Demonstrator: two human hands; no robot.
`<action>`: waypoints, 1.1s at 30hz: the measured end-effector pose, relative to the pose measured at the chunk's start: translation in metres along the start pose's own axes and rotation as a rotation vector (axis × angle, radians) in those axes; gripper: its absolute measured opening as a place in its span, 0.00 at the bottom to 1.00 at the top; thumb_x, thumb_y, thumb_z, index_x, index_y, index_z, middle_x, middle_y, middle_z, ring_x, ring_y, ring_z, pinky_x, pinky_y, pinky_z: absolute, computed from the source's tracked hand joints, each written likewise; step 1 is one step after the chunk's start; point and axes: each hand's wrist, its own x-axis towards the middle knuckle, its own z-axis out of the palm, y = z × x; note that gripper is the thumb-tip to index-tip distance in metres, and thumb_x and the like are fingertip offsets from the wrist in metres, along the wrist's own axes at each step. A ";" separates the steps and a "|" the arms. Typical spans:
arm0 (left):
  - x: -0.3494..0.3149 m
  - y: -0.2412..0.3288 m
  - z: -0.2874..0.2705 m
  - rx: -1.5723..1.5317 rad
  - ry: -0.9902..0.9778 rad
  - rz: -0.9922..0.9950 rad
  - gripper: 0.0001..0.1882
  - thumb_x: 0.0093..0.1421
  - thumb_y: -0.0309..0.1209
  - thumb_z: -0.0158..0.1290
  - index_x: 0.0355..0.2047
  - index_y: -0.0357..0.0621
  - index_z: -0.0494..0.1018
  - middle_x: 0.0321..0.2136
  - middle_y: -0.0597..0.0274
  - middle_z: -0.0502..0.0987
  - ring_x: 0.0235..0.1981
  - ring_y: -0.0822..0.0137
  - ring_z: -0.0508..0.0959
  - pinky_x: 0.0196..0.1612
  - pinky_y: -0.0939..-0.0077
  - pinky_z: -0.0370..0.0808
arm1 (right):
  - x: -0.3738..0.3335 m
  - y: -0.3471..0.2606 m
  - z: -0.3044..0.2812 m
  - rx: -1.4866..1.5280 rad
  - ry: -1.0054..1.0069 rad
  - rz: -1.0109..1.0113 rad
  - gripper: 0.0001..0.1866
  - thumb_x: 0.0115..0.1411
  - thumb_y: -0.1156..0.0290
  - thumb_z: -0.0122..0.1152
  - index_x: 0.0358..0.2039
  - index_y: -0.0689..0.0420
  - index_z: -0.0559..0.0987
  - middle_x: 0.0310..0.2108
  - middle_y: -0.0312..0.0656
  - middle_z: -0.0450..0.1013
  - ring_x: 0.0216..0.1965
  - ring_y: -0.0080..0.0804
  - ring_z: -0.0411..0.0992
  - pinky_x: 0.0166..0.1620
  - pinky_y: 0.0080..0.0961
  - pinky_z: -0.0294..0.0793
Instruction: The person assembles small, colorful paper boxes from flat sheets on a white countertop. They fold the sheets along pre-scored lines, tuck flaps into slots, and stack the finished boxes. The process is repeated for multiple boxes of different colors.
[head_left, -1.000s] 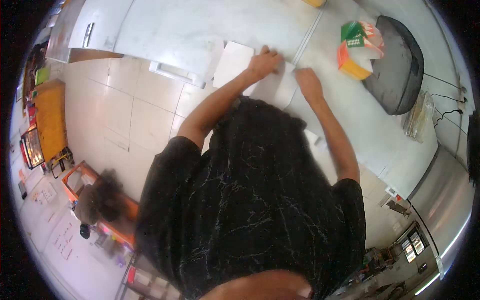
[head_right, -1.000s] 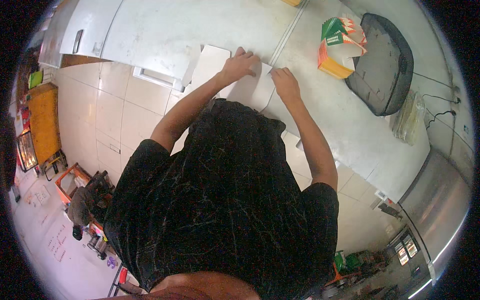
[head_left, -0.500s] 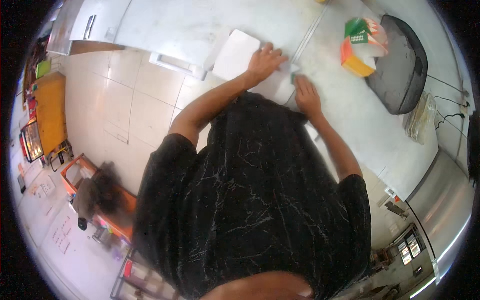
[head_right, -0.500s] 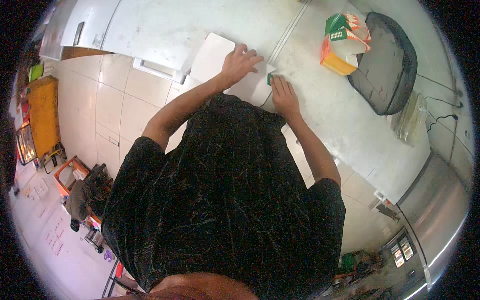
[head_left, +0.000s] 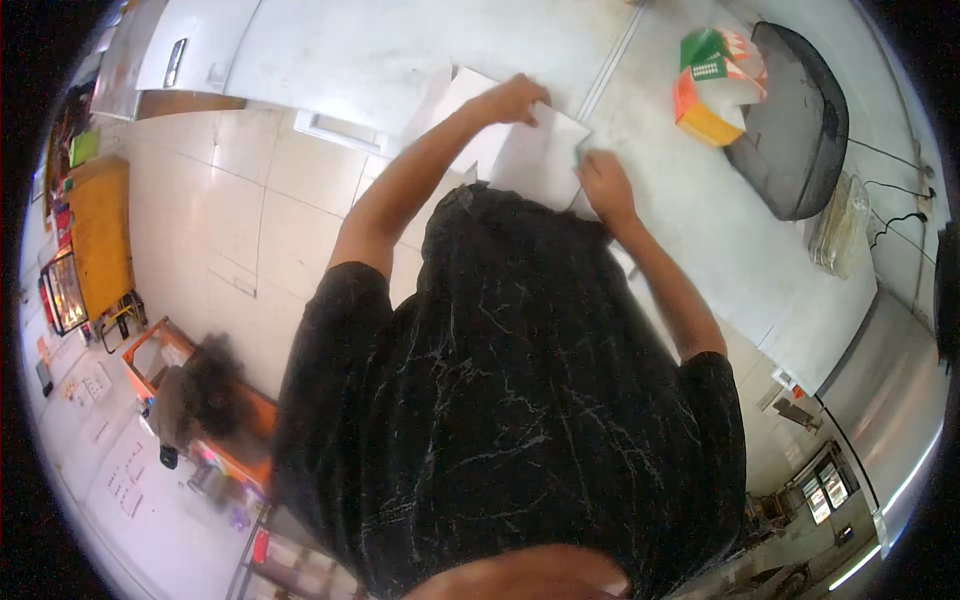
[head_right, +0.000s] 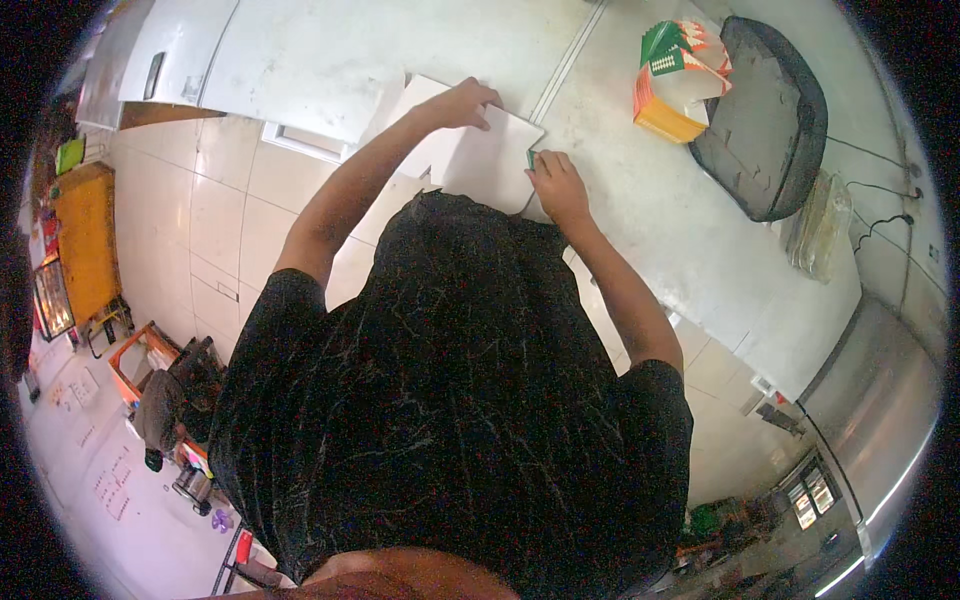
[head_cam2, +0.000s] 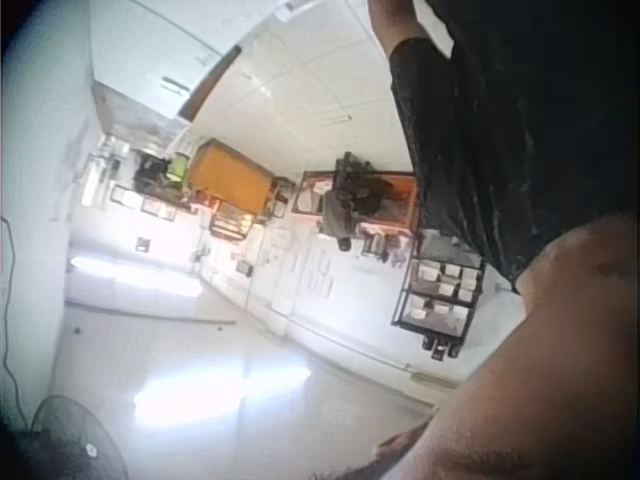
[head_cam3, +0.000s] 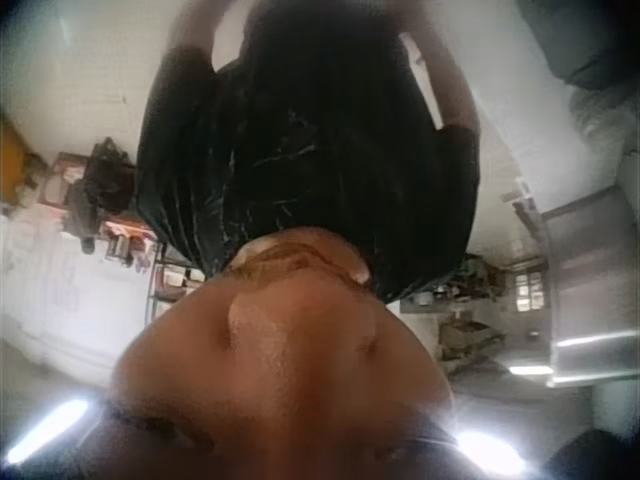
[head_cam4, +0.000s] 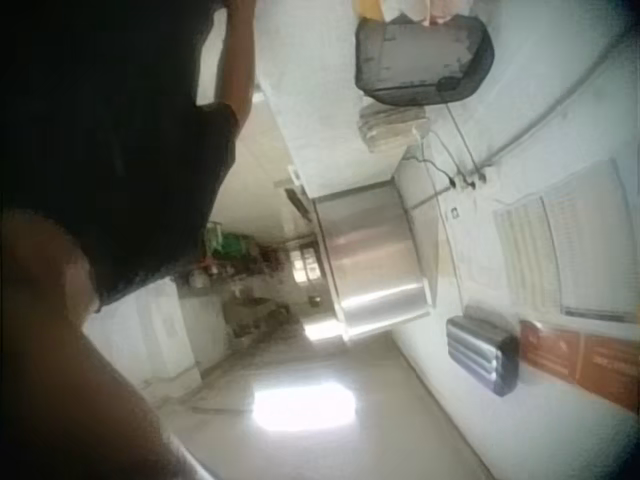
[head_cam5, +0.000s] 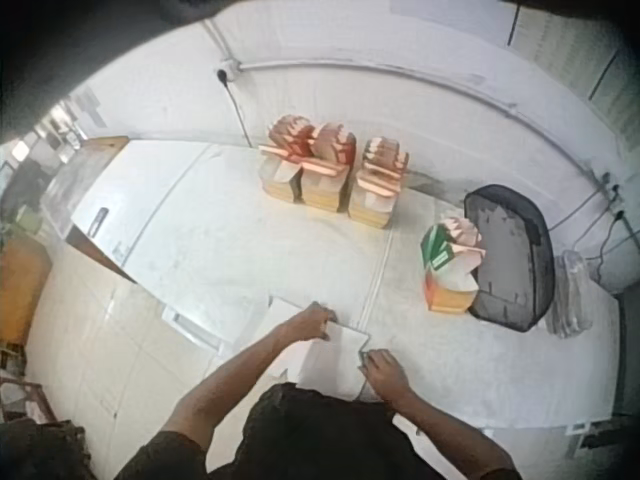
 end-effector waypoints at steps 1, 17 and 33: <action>-0.001 -0.010 0.003 -0.115 -0.020 0.026 0.22 0.48 0.30 0.63 0.45 0.45 0.75 0.37 0.54 0.78 0.45 0.55 0.75 0.51 0.60 0.71 | -0.001 0.000 0.002 -0.007 0.001 -0.005 0.14 0.55 0.69 0.62 0.38 0.66 0.77 0.39 0.45 0.71 0.42 0.41 0.69 0.48 0.30 0.71; -0.009 -0.022 0.007 -0.169 0.072 0.016 0.22 0.52 0.21 0.53 0.48 0.50 0.77 0.43 0.56 0.79 0.49 0.56 0.74 0.51 0.63 0.73 | -0.005 -0.001 0.012 0.088 0.099 0.088 0.13 0.55 0.70 0.63 0.38 0.64 0.77 0.38 0.45 0.71 0.41 0.43 0.69 0.47 0.34 0.71; -0.026 0.010 -0.003 0.175 0.119 -0.032 0.20 0.60 0.32 0.53 0.53 0.60 0.74 0.40 0.58 0.78 0.45 0.53 0.76 0.47 0.57 0.74 | 0.060 0.028 0.000 0.418 -0.310 0.569 0.25 0.51 0.53 0.67 0.45 0.54 0.79 0.31 0.46 0.78 0.35 0.47 0.77 0.40 0.39 0.74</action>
